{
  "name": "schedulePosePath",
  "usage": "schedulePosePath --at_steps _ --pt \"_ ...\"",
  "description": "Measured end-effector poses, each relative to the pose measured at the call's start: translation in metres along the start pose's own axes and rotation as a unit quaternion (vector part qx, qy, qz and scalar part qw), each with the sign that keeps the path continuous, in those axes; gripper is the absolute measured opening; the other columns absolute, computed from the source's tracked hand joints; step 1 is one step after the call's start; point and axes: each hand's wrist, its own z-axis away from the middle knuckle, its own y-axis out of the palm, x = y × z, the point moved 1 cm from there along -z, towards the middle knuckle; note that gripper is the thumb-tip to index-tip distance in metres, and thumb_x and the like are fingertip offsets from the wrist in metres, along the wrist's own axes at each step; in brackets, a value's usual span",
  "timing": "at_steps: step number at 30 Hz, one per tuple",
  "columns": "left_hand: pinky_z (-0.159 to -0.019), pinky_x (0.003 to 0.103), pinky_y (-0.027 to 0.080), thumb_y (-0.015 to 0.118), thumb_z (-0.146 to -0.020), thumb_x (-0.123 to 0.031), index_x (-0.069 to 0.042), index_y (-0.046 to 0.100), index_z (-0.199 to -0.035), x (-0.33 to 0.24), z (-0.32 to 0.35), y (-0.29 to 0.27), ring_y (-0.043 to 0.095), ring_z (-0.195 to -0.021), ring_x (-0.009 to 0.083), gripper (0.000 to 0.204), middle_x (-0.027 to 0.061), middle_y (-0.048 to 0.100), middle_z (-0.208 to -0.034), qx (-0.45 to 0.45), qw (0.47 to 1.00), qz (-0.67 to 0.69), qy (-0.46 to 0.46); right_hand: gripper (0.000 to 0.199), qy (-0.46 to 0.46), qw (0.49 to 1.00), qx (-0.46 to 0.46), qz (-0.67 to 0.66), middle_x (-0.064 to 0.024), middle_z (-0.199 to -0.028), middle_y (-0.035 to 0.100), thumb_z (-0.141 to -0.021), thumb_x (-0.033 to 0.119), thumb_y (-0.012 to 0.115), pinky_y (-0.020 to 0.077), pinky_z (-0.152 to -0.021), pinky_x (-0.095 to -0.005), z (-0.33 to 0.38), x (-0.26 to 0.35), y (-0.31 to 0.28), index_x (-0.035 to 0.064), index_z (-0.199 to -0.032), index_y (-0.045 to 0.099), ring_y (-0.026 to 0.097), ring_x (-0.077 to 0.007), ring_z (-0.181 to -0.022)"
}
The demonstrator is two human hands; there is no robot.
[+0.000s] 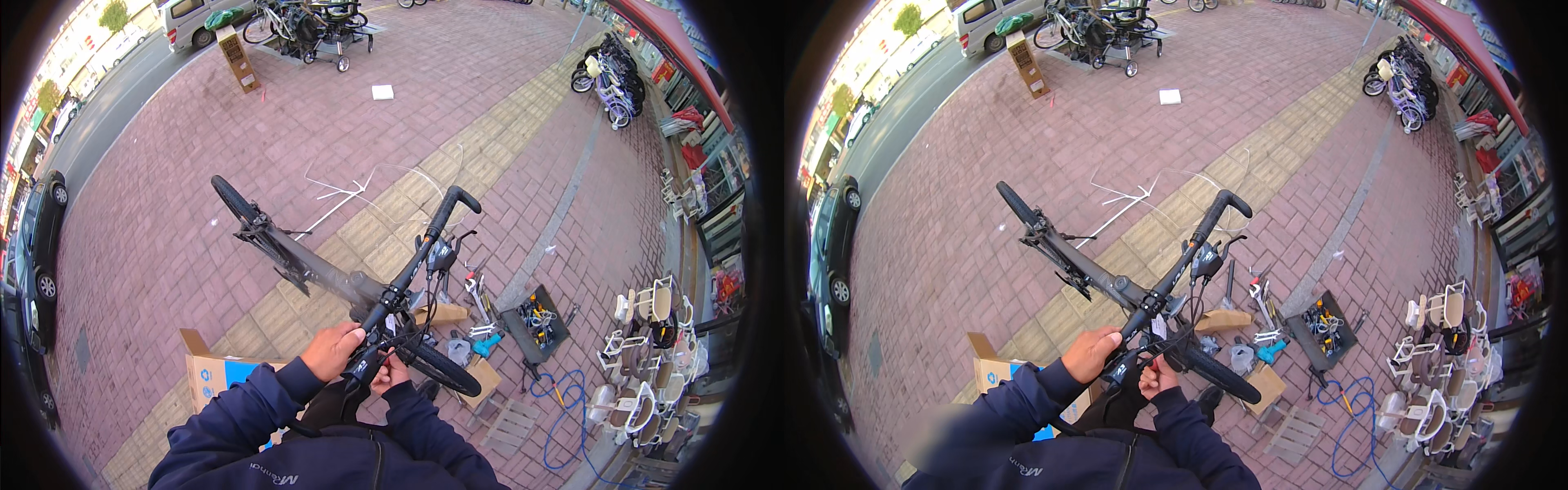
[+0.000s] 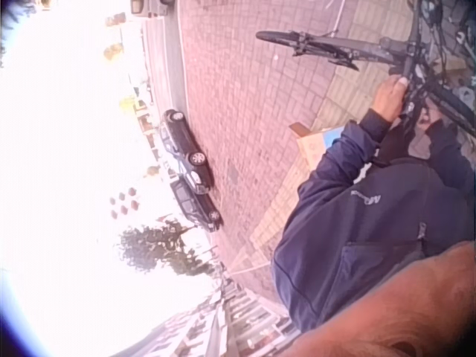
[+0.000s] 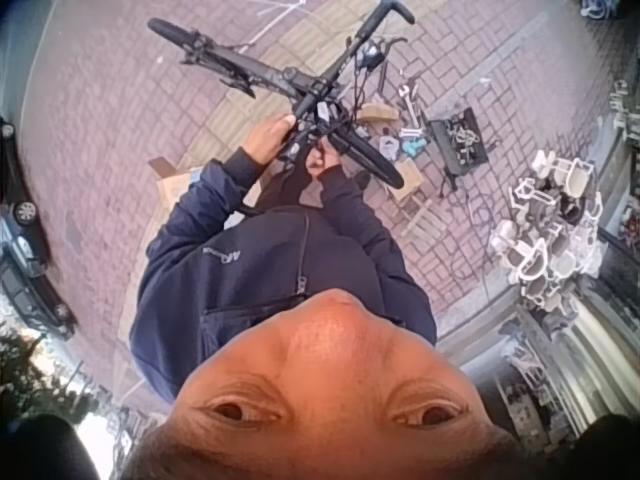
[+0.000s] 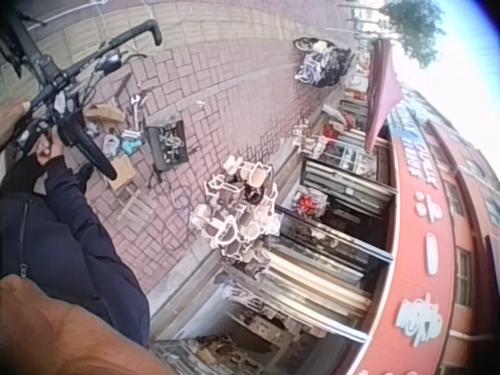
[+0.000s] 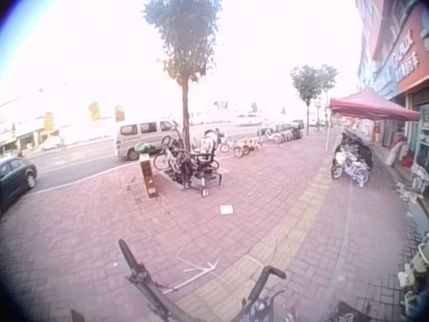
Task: The person assembles a bicycle by adjusting the handlebars, attaching reflectors to the front wheel, inflating the tire, and installing pedals. The person uses tools such as a wrench and a pump to complete the assembly.
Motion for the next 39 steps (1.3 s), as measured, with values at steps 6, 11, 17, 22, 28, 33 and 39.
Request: schedulePosePath --at_steps 6,11,17,22,28,33,39 --pt "-0.080 0.038 0.049 0.044 -0.099 -0.029 0.004 0.064 -0.114 -0.001 -0.001 -0.001 0.064 -0.086 0.0323 0.042 0.0206 0.067 -0.092 0.004 1.000 0.003 0.005 0.039 -0.190 0.946 -0.250 0.085 -0.0072 -0.081 0.070 -0.094 0.042 0.067 0.0532 -0.075 -0.0380 -0.005 -0.007 -0.004 0.0067 -0.109 0.069 0.062 -0.0182 -0.062" --pt "-0.080 0.038 0.049 0.044 -0.099 -0.030 0.004 0.064 -0.113 -0.002 0.001 0.000 0.064 -0.086 0.0328 0.042 0.0204 0.067 -0.093 -0.006 1.000 0.005 0.005 0.040 -0.085 0.994 -0.064 0.021 -0.0062 -0.083 0.070 -0.097 0.039 0.062 0.0527 -0.076 -0.0385 -0.003 0.004 -0.015 0.0035 -0.116 0.066 0.064 -0.0225 -0.073" --pt "-0.081 0.038 0.049 0.044 -0.098 -0.030 0.004 0.064 -0.113 -0.001 0.000 -0.001 0.065 -0.087 0.0332 0.042 0.0210 0.067 -0.094 0.006 1.000 0.002 0.001 0.034 -0.148 0.971 -0.146 0.114 -0.0066 -0.084 0.070 -0.098 0.038 0.061 0.0521 -0.075 -0.0362 -0.001 0.004 -0.013 0.0084 -0.113 0.068 0.065 -0.0226 -0.077" --pt "-0.081 0.038 0.049 0.044 -0.098 -0.029 0.005 0.064 -0.114 0.000 -0.001 0.000 0.065 -0.087 0.0329 0.042 0.0210 0.068 -0.093 -0.003 1.000 -0.004 0.007 0.041 -0.161 0.958 -0.215 0.104 -0.0059 -0.079 0.069 -0.093 0.048 0.066 0.0503 -0.070 -0.0331 -0.007 0.003 -0.021 0.0078 -0.104 0.069 0.063 -0.0197 -0.068" --pt "-0.081 0.037 0.049 0.044 -0.098 -0.028 0.005 0.064 -0.114 0.002 0.000 0.000 0.065 -0.087 0.0311 0.041 0.0198 0.068 -0.093 -0.001 1.000 0.008 -0.006 0.045 -0.034 0.993 -0.096 0.055 -0.0062 -0.077 0.068 -0.091 0.052 0.067 0.0496 -0.068 -0.0320 -0.001 -0.001 -0.009 0.0064 -0.096 0.068 0.061 -0.0169 -0.063" --pt "-0.082 0.037 0.049 0.044 -0.098 -0.029 0.004 0.064 -0.114 0.002 0.000 0.000 0.065 -0.087 0.0308 0.042 0.0195 0.068 -0.093 0.004 1.000 0.014 -0.005 0.044 -0.206 0.932 -0.276 0.115 -0.0059 -0.075 0.066 -0.093 0.049 0.065 0.0478 -0.067 -0.0323 -0.006 -0.005 -0.009 0.0055 -0.089 0.067 0.060 -0.0165 -0.065" --pt "-0.082 0.037 0.049 0.045 -0.098 -0.030 0.004 0.064 -0.115 0.002 0.001 0.000 0.065 -0.088 0.0313 0.042 0.0201 0.068 -0.094 -0.001 1.000 0.009 -0.006 0.032 0.070 0.992 0.102 -0.015 -0.0084 -0.086 0.070 -0.095 0.037 0.064 0.0519 -0.074 -0.0353 0.001 -0.004 0.001 0.0056 -0.098 0.069 0.064 -0.0192 -0.075"
